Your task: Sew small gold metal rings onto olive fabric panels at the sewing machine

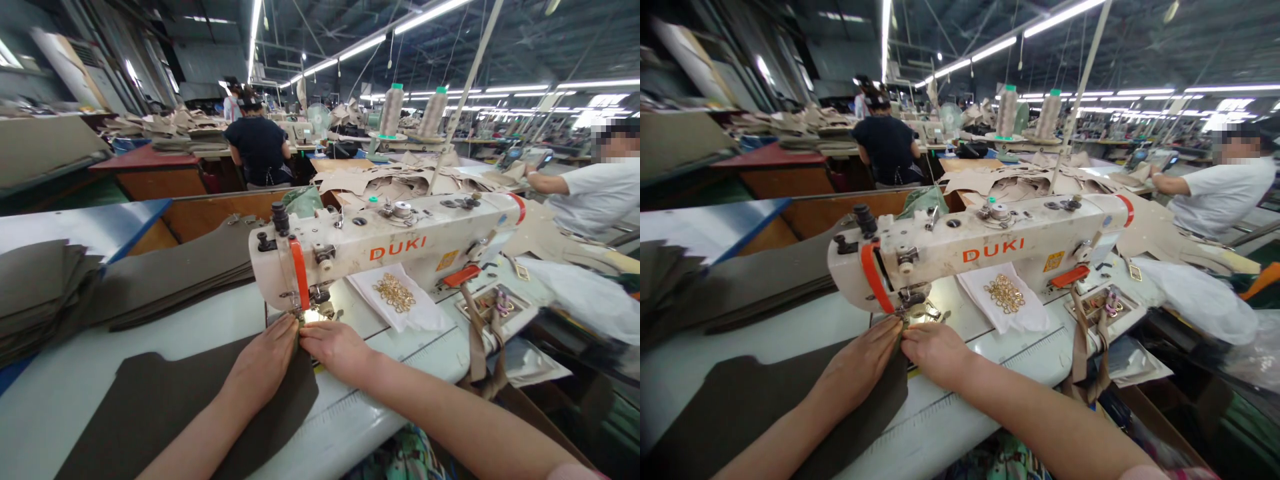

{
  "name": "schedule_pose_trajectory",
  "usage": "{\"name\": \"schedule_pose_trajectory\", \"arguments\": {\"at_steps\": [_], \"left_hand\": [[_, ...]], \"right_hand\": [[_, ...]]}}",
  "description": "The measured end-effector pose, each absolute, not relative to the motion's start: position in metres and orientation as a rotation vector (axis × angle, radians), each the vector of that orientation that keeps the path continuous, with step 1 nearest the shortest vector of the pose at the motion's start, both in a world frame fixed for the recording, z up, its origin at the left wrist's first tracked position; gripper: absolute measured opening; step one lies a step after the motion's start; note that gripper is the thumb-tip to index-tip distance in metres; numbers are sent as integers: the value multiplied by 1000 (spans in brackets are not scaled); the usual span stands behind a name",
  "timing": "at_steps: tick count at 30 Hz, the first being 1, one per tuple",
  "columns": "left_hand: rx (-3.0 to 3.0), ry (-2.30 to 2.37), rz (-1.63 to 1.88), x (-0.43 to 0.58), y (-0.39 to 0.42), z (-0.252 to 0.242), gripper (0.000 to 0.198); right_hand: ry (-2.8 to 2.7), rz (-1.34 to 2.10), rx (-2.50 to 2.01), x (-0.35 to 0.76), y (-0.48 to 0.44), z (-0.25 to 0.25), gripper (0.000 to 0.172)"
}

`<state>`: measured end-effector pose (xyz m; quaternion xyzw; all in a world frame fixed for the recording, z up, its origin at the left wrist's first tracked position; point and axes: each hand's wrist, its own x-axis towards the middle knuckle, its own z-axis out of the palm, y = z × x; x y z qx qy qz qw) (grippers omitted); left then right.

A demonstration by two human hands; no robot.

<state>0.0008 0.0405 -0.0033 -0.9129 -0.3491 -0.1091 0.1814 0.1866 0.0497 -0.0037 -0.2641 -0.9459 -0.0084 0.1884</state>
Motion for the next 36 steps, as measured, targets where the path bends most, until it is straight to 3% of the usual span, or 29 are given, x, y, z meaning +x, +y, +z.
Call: {"name": "schedule_pose_trajectory", "arguments": {"at_steps": [28,36], "left_hand": [[-2566,-1077,-467,2,46,-9,41],[-2530,-1281,-496,-11,-2,-10,39]], "right_hand": [[-2694,10,-778,185,53,3,12],[-2706,-16,-665,178,14,-1,13]]}}
